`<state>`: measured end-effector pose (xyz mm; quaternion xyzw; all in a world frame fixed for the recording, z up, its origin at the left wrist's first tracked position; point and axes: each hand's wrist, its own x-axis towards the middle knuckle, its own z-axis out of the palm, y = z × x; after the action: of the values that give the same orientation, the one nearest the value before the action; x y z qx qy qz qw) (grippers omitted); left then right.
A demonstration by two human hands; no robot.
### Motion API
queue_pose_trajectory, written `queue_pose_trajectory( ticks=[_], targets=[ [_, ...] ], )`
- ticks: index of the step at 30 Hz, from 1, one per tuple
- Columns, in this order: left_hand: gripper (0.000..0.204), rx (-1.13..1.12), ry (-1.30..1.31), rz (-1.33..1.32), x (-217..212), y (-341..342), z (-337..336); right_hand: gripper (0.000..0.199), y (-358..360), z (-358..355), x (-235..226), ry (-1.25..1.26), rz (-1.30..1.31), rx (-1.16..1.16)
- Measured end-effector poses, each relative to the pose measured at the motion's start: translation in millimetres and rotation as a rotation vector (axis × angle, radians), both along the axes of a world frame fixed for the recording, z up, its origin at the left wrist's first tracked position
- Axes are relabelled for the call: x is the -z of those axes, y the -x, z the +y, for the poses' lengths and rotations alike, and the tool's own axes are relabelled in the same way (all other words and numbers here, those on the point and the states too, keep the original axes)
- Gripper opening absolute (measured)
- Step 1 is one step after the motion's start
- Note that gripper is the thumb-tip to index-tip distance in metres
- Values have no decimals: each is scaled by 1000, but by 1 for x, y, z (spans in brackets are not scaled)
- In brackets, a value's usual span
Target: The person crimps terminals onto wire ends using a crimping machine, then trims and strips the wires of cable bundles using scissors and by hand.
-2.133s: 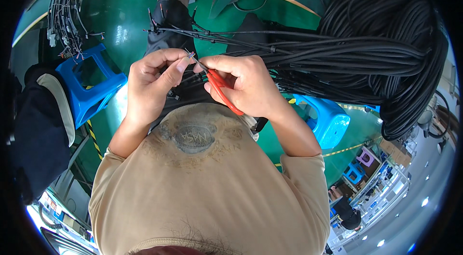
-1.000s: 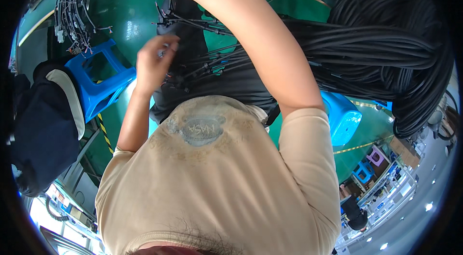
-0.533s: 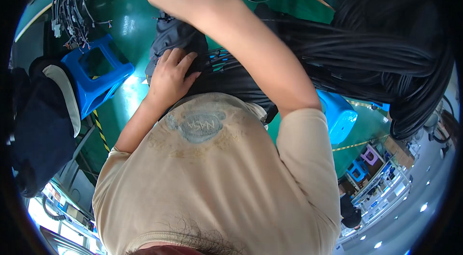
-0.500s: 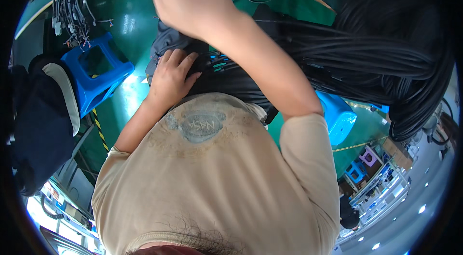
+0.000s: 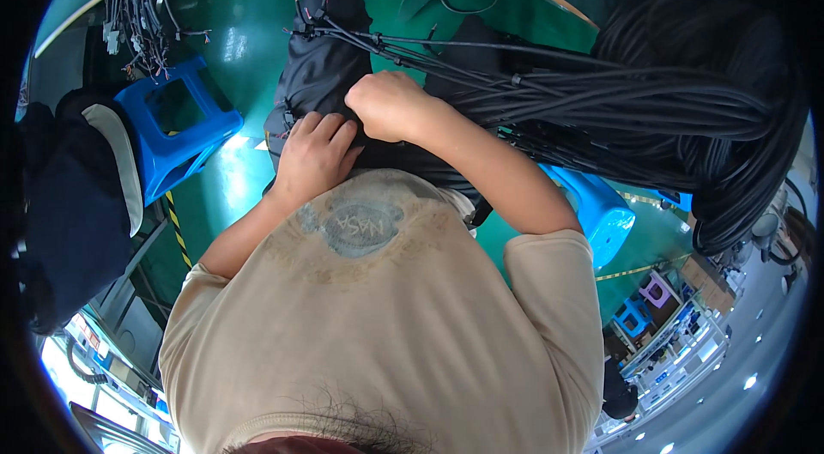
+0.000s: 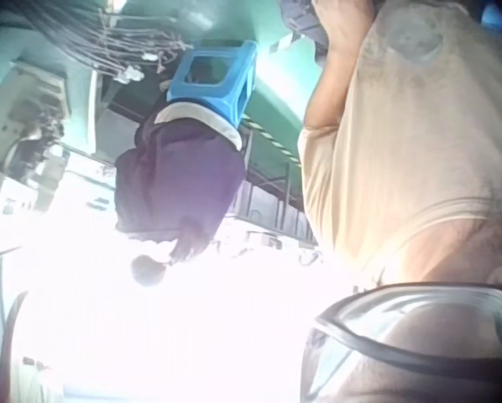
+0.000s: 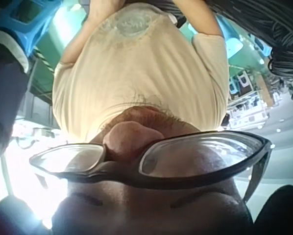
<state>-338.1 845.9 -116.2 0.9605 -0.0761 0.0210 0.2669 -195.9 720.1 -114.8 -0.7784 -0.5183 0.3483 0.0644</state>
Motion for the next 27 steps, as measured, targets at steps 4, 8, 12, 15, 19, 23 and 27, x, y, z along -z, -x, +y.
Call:
queue_pose_trajectory(
  ticks=[4,8,12,15,19,23,27],
  targets=[
    [29,-8,16,5,-1,3,0,11,2,3,-12,-181,-64,248],
    [31,-5,-48,46,-2,4,2,12,2,4,-25,-440,-189,426],
    [30,-8,21,141,-8,3,8,20,-5,-2,-43,-652,35,501],
    [26,-123,225,70,-11,-11,22,19,2,-8,-48,-708,93,506],
    [30,-544,929,39,-40,-21,28,19,16,-18,-50,-705,114,562],
    [35,-531,1459,-53,-51,-35,28,22,27,-22,-47,-720,72,548],
    [26,-351,1619,-50,-57,-45,17,22,25,-24,-71,-759,64,610]
  ],
)
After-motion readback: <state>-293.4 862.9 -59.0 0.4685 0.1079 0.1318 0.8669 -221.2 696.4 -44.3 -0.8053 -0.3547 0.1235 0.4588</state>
